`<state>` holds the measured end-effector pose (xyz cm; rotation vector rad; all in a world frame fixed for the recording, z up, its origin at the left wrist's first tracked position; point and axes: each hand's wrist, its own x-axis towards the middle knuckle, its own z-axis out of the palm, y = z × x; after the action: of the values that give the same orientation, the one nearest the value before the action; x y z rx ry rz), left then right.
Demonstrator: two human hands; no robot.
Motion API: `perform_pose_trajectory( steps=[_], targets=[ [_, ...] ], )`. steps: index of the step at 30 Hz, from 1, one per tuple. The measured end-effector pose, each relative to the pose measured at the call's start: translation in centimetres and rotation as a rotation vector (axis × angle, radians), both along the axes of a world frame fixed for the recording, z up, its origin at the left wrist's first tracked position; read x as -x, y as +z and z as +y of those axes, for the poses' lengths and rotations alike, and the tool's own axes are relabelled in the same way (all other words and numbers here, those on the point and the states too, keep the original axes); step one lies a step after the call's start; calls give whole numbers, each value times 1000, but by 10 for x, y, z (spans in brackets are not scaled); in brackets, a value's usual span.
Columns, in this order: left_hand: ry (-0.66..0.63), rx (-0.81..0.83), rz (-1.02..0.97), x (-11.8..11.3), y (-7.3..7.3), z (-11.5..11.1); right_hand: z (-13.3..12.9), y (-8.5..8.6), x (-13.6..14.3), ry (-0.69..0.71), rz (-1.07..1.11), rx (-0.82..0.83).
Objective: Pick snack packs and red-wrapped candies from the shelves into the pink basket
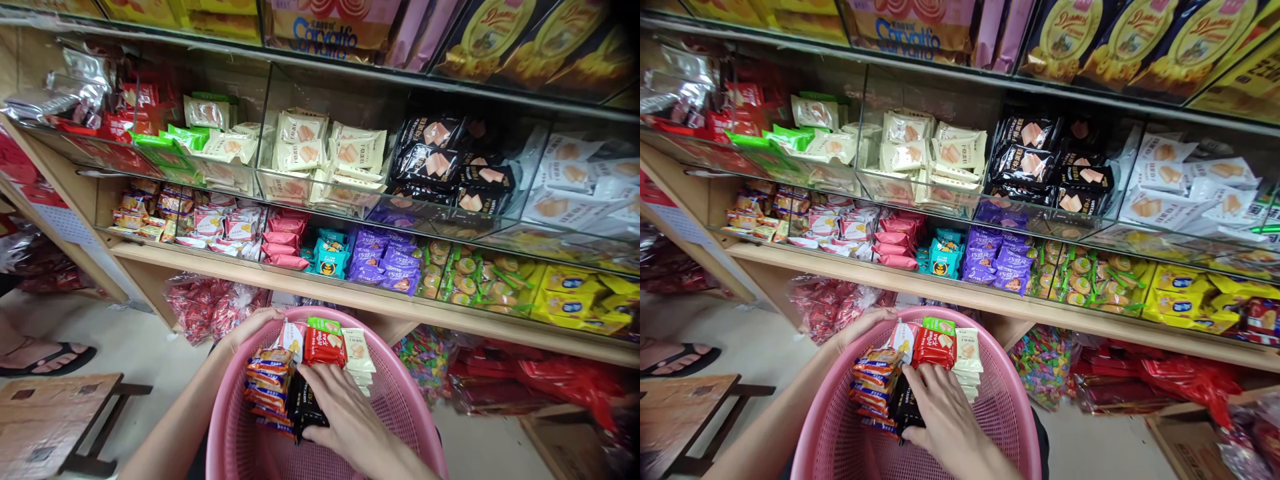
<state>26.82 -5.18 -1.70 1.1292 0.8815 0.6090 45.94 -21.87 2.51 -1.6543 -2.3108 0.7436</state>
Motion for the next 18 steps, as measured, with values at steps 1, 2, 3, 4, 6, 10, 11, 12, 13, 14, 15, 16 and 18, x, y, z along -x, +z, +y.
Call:
perform_pose_trajectory(
  steps=[1, 2, 3, 4, 6, 10, 11, 12, 13, 14, 15, 16, 18],
  targets=[
    [-5, -1, 5, 1, 0, 0, 2, -3, 2, 2, -29, 22],
    [-10, 2, 5, 1, 0, 0, 4, -6, 3, 1, -49, 46],
    [-12, 8, 2, 2, 0, 0, 6, -8, 3, 0, -57, 66],
    [-8, 15, -3, 3, -1, 1, 6, -10, 2, -3, -51, 78],
    [7, 22, -11, 4, -3, 2, 8, -9, -2, -10, -17, 81],
    [2, 12, -18, 4, -6, 4, 9, -6, -6, -35, 27, 98],
    [-6, 6, -26, 4, -6, 4, 9, -6, -6, -43, 20, 117],
    [-15, 2, -34, 4, -7, 4, 9, -6, -6, -48, 10, 132],
    [-21, 1, -42, 4, -7, 4, 9, -7, -5, -51, 0, 139],
    [-25, 2, -45, 3, -7, 4, 8, -8, -5, -49, -8, 137],
    [-28, 7, -46, 3, -7, 3, 8, -8, -5, -43, -11, 128],
    [-29, 14, -47, 4, -7, 3, 8, -9, -5, -34, -12, 112],
    [-26, 23, -48, 4, -7, 3, 7, -9, -6, -18, -6, 91]
  ],
)
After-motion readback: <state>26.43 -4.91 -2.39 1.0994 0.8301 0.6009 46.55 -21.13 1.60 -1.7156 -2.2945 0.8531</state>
